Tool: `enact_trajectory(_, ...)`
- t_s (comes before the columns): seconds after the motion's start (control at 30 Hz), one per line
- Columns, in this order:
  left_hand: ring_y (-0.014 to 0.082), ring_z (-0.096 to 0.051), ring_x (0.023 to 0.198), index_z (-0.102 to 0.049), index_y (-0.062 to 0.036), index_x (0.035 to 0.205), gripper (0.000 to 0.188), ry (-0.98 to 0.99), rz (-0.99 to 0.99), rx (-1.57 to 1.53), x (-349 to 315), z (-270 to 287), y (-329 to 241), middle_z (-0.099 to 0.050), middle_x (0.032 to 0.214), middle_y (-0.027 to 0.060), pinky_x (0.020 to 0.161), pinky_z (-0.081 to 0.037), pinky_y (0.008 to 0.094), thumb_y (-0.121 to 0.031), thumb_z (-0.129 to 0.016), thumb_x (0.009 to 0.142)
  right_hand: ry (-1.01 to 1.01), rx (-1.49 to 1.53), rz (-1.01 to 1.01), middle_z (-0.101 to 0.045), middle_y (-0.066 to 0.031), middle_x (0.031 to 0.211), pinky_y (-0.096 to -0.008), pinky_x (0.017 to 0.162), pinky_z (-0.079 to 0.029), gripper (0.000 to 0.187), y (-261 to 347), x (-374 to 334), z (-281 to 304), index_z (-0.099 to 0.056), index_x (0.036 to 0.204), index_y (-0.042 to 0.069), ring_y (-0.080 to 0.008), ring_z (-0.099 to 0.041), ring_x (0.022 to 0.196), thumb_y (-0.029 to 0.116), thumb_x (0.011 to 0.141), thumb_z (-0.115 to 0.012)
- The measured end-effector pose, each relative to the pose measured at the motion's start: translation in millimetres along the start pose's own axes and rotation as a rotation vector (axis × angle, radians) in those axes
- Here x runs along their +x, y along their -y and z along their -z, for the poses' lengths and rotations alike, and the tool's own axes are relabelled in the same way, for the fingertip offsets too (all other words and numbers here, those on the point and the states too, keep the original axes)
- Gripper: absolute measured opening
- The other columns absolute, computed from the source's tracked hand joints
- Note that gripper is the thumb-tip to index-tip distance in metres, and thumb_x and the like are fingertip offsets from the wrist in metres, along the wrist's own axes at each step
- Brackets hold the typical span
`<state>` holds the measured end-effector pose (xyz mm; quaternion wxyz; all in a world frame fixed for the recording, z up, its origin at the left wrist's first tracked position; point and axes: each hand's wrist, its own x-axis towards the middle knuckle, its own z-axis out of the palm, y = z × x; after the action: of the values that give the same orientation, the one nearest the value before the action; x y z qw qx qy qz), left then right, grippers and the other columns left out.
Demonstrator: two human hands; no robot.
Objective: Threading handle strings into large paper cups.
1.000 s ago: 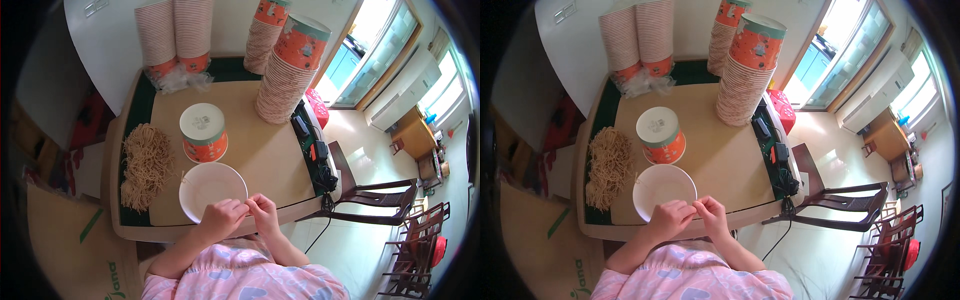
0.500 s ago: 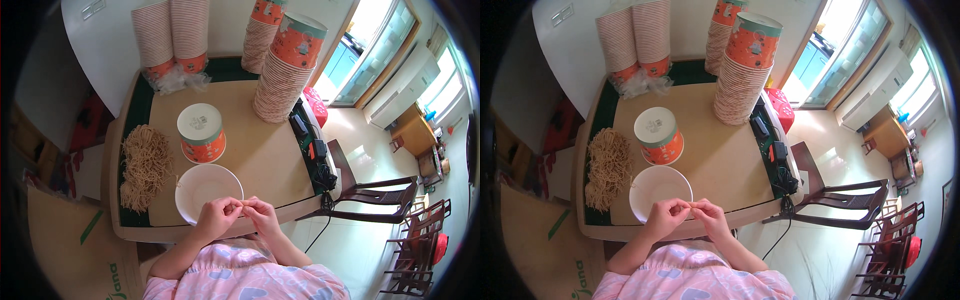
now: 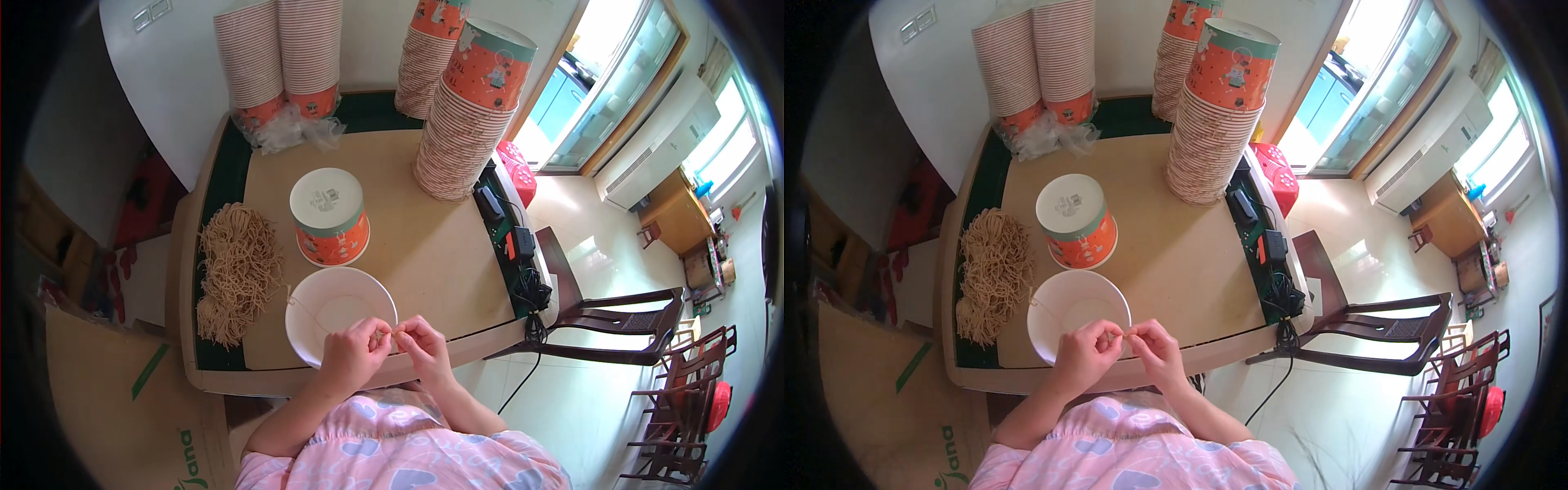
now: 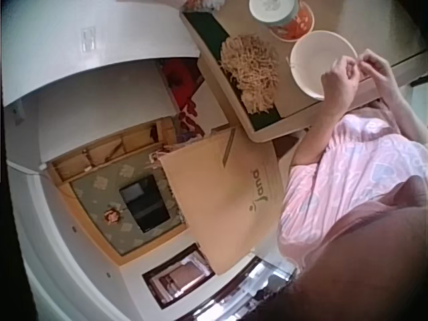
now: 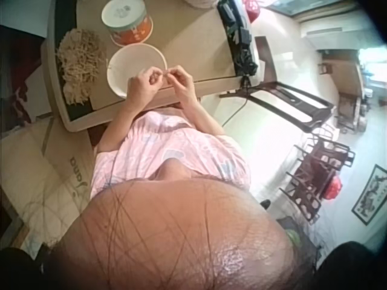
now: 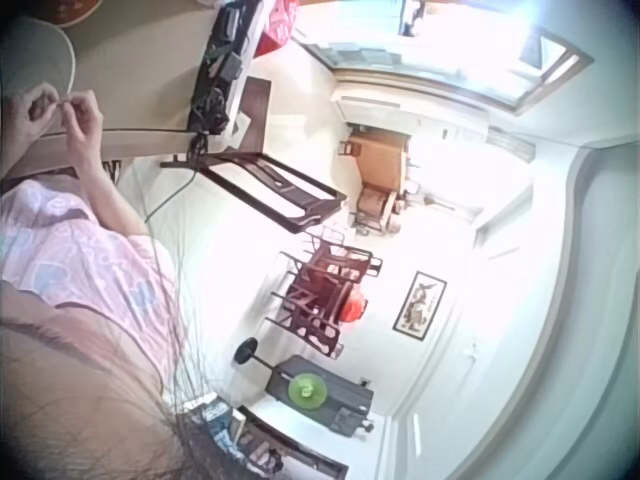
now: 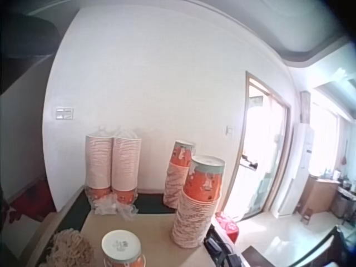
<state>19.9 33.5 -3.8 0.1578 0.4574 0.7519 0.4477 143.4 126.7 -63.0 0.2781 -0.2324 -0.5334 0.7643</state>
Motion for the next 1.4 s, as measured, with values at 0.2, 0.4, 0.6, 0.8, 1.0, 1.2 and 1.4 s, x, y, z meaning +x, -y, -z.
enact_trajectory(0.2,0.0154,-0.054,0.050,-0.064,-0.0063,0.085,0.009,0.009,-0.030,-0.011,2.0,3.8,0.6,-0.055,0.059,0.0062,0.048,-0.044,0.0302,-0.007,-0.069,0.078,0.093,0.102,-0.123,-0.057,0.0025,0.084,-0.0200,0.068,-0.042,0.011,4.3,4.8,6.8,-0.062,0.098,0.002,-0.0049,-0.051,0.074,0.012,0.093,-0.061)
enact_trajectory(0.4,0.0183,-0.057,0.052,-0.065,-0.0062,0.087,0.009,0.007,-0.062,0.026,-1.4,2.7,1.7,-0.059,0.065,0.0075,0.049,-0.045,0.0321,-0.006,-0.067,0.079,0.024,0.175,-0.119,-0.058,0.0021,0.080,-0.0203,0.067,-0.042,0.011,2.2,3.8,0.9,-0.063,0.095,0.001,-0.0056,-0.051,0.073,0.012,0.092,-0.062)
enact_trajectory(0.6,0.0209,-0.060,0.056,-0.066,-0.0067,0.090,0.012,-0.058,-0.104,0.084,-6.5,-1.1,-0.4,-0.061,0.070,0.0084,0.051,-0.047,0.0332,-0.007,-0.069,0.078,-0.040,0.202,-0.097,-0.060,0.0010,0.081,-0.0206,0.068,-0.043,0.011,0.7,1.9,-5.6,-0.064,0.095,0.001,-0.0061,-0.052,0.073,0.011,0.091,-0.062)
enact_trajectory(0.8,0.0202,-0.060,0.056,-0.066,-0.0070,0.083,0.008,-0.127,-0.105,0.066,-11.1,-5.6,0.7,-0.059,0.071,0.0062,0.050,-0.046,0.0326,-0.006,-0.071,0.077,-0.054,0.261,-0.123,-0.061,0.0008,0.081,-0.0207,0.068,-0.043,0.010,0.6,1.8,-6.5,-0.064,0.094,0.001,-0.0067,-0.053,0.073,0.010,0.090,-0.063)
enact_trajectory(1.0,0.0192,-0.058,0.054,-0.066,-0.0063,0.080,0.007,-0.141,-0.133,0.109,-11.4,-7.4,-1.1,-0.057,0.068,0.0052,0.049,-0.045,0.0325,-0.006,-0.072,0.077,-0.053,0.272,-0.107,-0.060,0.0008,0.081,-0.0206,0.068,-0.043,0.010,-1.1,0.9,-6.1,-0.065,0.094,0.000,-0.0067,-0.053,0.073,0.009,0.090,-0.064)
enact_trajectory(1.2,0.0255,-0.061,0.060,-0.064,-0.0099,0.080,0.005,-0.126,-0.098,0.108,-11.0,-10.5,0.9,-0.057,0.070,0.0054,0.052,-0.047,0.0375,-0.011,-0.069,0.079,-0.074,0.270,-0.089,-0.060,0.0008,0.082,-0.0207,0.069,-0.043,0.010,-2.3,-0.3,-6.5,-0.066,0.096,0.000,-0.0069,-0.053,0.074,0.007,0.090,-0.064)
enact_trajectory(1.4,0.0255,-0.060,0.060,-0.062,-0.0093,0.078,0.007,-0.151,-0.085,0.116,-9.2,-14.2,0.8,-0.056,0.069,0.0053,0.052,-0.047,0.0380,-0.010,-0.069,0.077,-0.116,0.308,-0.087,-0.060,0.0001,0.083,-0.0211,0.069,-0.043,0.011,-3.7,-2.9,-11.3,-0.066,0.097,-0.002,-0.0075,-0.053,0.074,0.006,0.089,-0.063)
